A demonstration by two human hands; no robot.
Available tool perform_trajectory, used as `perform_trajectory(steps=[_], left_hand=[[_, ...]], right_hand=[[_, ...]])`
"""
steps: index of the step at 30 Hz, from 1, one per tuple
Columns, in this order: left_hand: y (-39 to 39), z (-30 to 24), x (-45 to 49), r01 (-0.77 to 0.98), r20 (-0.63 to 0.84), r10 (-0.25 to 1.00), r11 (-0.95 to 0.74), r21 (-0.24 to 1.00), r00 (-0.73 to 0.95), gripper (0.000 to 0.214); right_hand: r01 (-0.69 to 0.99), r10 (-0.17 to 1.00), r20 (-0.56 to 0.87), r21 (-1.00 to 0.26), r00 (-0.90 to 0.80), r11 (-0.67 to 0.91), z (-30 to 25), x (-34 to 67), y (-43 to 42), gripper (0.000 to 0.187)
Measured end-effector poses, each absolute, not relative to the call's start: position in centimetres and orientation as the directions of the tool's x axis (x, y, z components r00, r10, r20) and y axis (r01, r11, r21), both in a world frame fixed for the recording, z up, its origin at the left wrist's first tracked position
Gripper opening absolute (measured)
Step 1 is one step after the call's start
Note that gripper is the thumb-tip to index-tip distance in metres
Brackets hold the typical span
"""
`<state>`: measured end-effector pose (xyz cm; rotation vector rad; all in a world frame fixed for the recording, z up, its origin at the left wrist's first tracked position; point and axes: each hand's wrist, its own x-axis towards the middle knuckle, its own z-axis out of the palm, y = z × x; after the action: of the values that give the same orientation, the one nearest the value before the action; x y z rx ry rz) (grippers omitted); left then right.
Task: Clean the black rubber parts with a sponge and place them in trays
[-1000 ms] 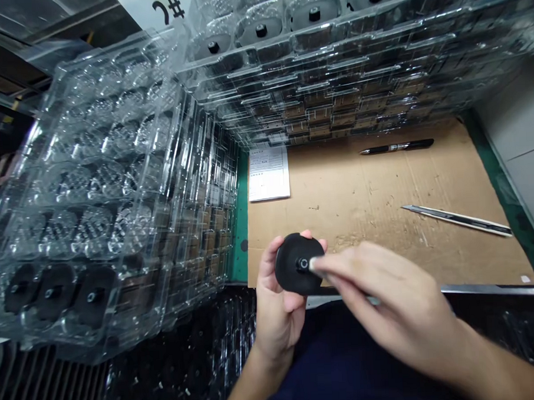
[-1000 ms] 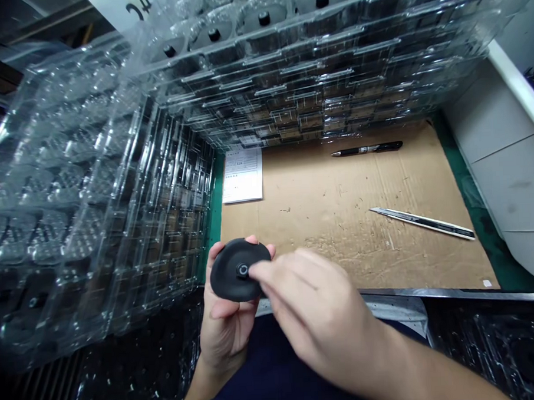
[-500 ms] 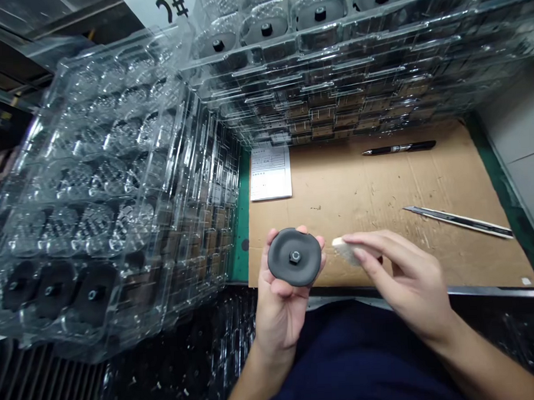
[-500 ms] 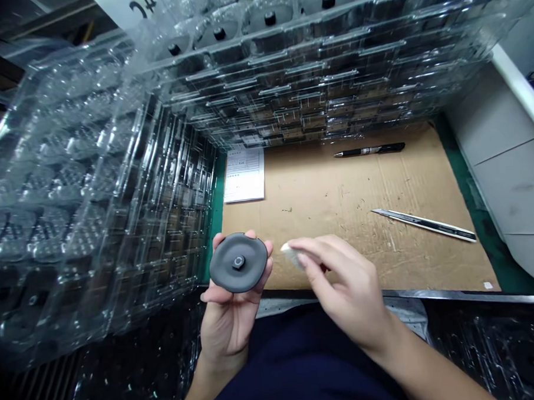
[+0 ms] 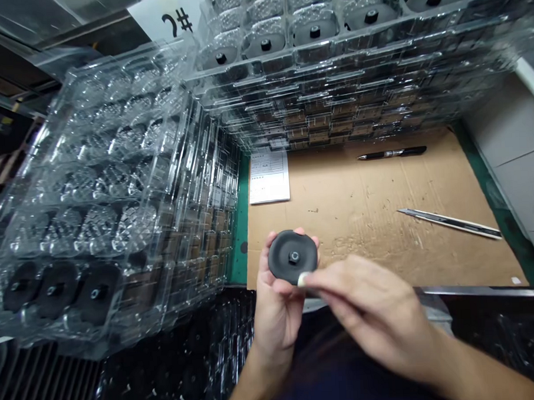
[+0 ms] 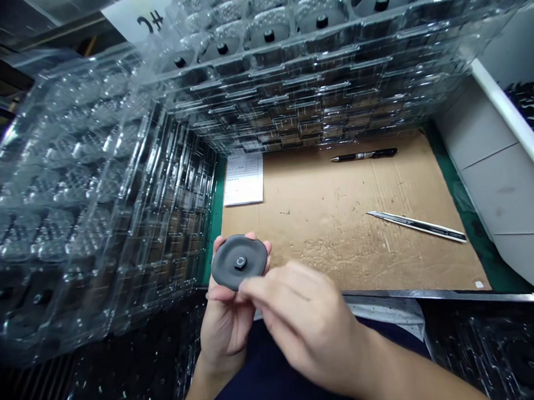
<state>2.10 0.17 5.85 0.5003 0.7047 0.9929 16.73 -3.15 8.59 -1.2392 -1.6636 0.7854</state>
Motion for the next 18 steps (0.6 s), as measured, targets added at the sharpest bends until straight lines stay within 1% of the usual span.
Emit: perform_trajectory(steps=[2, 3, 6, 7, 9, 11, 12, 14, 16, 18], left_hand=[[0.3, 5.9, 1.8, -0.608, -0.292, 0.883, 0.465, 0.644, 0.367, 0.044], [0.3, 5.9, 1.7, -0.627, -0.277, 0.886, 0.459, 0.629, 0.372, 0.045], [0.5, 5.8, 1.5, -0.665, -0.25, 0.894, 0.444, 0.601, 0.371, 0.049], [0.5, 5.8, 1.5, -0.67, -0.253, 0.891, 0.45, 0.591, 0.376, 0.048], [0.5, 5.7, 1.6, -0.679, -0.257, 0.884, 0.465, 0.568, 0.39, 0.047], [0.3, 5.6, 1.7, -0.691, -0.255, 0.876, 0.48, 0.54, 0.41, 0.048], [0.2, 5.6, 1.7, -0.693, -0.258, 0.87, 0.491, 0.528, 0.42, 0.049], [0.1, 5.6, 1.7, -0.688, -0.272, 0.856, 0.516, 0.51, 0.44, 0.049], [0.0, 5.6, 1.7, -0.669, -0.298, 0.841, 0.541, 0.51, 0.452, 0.047], [0.0, 5.5, 1.7, -0.638, -0.301, 0.856, 0.515, 0.572, 0.421, 0.047]], right_hand=[[0.301, 0.943, 0.256, -0.901, -0.212, 0.313, 8.2, 16.7, -3.0, 0.03], [0.278, 0.939, 0.26, -0.907, -0.227, 0.318, 8.0, 17.0, -3.0, 0.028], [0.276, 0.95, 0.282, -0.91, -0.136, 0.31, 7.1, 18.6, -3.1, 0.027], [0.294, 0.962, 0.254, -0.916, -0.101, 0.273, 6.6, 19.2, -3.2, 0.026], [0.402, 0.989, 0.142, -0.905, -0.027, 0.141, 4.9, 20.1, -3.5, 0.021], [0.539, 0.997, 0.054, -0.842, 0.058, 0.015, 2.4, 20.5, -3.8, 0.019], [0.592, 0.995, 0.043, -0.806, 0.085, -0.015, 1.1, 20.6, -3.9, 0.02], [0.655, 0.991, 0.077, -0.756, 0.111, -0.014, -0.9, 20.5, -4.1, 0.024], [0.691, 0.982, 0.135, -0.723, 0.131, 0.007, -1.3, 20.1, -4.2, 0.029], [0.669, 0.973, 0.191, -0.742, 0.133, 0.054, 0.2, 19.5, -4.2, 0.031]])
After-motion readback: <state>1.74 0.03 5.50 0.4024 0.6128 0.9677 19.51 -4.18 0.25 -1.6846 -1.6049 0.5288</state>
